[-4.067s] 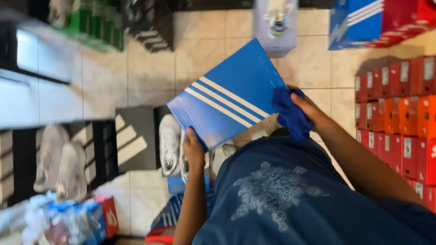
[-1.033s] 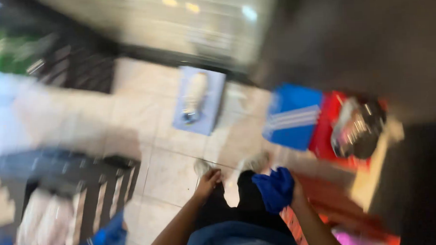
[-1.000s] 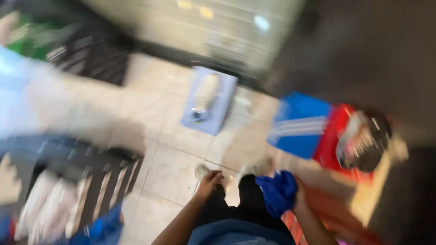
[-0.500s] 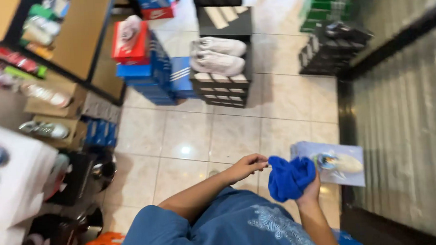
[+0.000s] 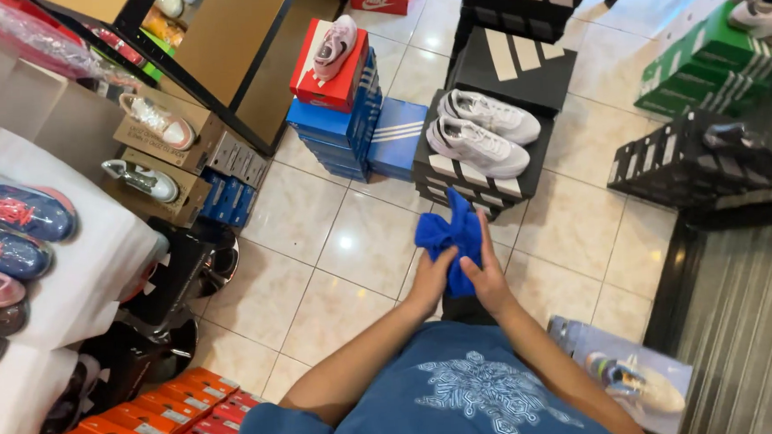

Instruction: Wiping shoe boxes and shoes with a blue cloth and organizing them on the floor.

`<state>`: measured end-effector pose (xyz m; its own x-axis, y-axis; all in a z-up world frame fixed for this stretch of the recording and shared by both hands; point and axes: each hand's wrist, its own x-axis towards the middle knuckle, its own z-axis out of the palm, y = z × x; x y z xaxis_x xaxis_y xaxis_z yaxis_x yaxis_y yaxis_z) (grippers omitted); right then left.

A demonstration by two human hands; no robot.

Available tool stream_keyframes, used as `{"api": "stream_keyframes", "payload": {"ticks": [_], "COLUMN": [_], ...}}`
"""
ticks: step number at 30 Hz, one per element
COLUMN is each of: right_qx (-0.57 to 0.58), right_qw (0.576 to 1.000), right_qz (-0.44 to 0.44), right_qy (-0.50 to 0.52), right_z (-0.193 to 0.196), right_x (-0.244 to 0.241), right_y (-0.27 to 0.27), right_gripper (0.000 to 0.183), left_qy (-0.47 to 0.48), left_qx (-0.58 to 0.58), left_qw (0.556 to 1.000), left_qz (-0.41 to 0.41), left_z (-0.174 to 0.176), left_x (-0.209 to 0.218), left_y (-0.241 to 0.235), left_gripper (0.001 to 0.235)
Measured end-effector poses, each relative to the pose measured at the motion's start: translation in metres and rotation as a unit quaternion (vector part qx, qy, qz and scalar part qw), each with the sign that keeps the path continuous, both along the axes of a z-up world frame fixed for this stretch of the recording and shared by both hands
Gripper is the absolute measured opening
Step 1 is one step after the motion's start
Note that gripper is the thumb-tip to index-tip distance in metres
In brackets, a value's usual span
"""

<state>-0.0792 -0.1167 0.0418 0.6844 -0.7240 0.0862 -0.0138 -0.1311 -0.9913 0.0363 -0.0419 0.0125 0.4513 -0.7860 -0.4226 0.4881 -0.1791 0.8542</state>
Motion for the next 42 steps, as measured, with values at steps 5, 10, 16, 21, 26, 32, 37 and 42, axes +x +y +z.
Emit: {"api": "stream_keyframes", "payload": {"ticks": [5,10,16,21,26,32,37,42], "right_qx": [-0.064,-0.027,0.018,0.067,0.132,0.212,0.177,0.004], "right_qw": [0.99,0.991,0.983,0.982,0.969,0.93,0.902,0.884], "right_qz": [0.036,0.045,0.06,0.023,-0.055,-0.125,-0.067,0.112], "right_qy": [0.122,0.119,0.174,0.177,0.203,0.272,0.389,0.454], "right_z": [-0.063,-0.041,-0.029,-0.054,-0.037,-0.062,-0.145,-0.269], "right_x": [0.043,0.085,0.141,0.2,0.284,0.314,0.323,0.404], "right_y": [-0.107,-0.217,-0.285,-0.307,-0.311,-0.32,-0.368,-0.47], "right_gripper": [0.105,0.087,0.08,0.075,0.062,0.06,0.06,0.051], "left_qy": [-0.019,-0.024,-0.04,-0.082,-0.201,-0.138,-0.071,0.024], "left_qx": [-0.001,0.008,0.051,0.093,0.137,0.196,0.249,0.354], "left_qw": [1.0,0.999,0.997,0.988,0.964,0.968,0.949,0.929], "left_qz": [0.019,0.028,0.049,0.09,0.107,-0.072,-0.18,-0.109], "left_z": [-0.011,0.012,-0.032,-0.036,-0.089,-0.17,-0.283,-0.435], "left_x": [0.057,0.095,0.192,0.314,0.439,0.452,0.398,0.357], "left_y": [-0.094,-0.162,-0.182,-0.199,-0.227,-0.238,-0.227,-0.222], "left_gripper": [0.063,0.054,0.044,0.027,0.023,0.027,0.034,0.031]}}
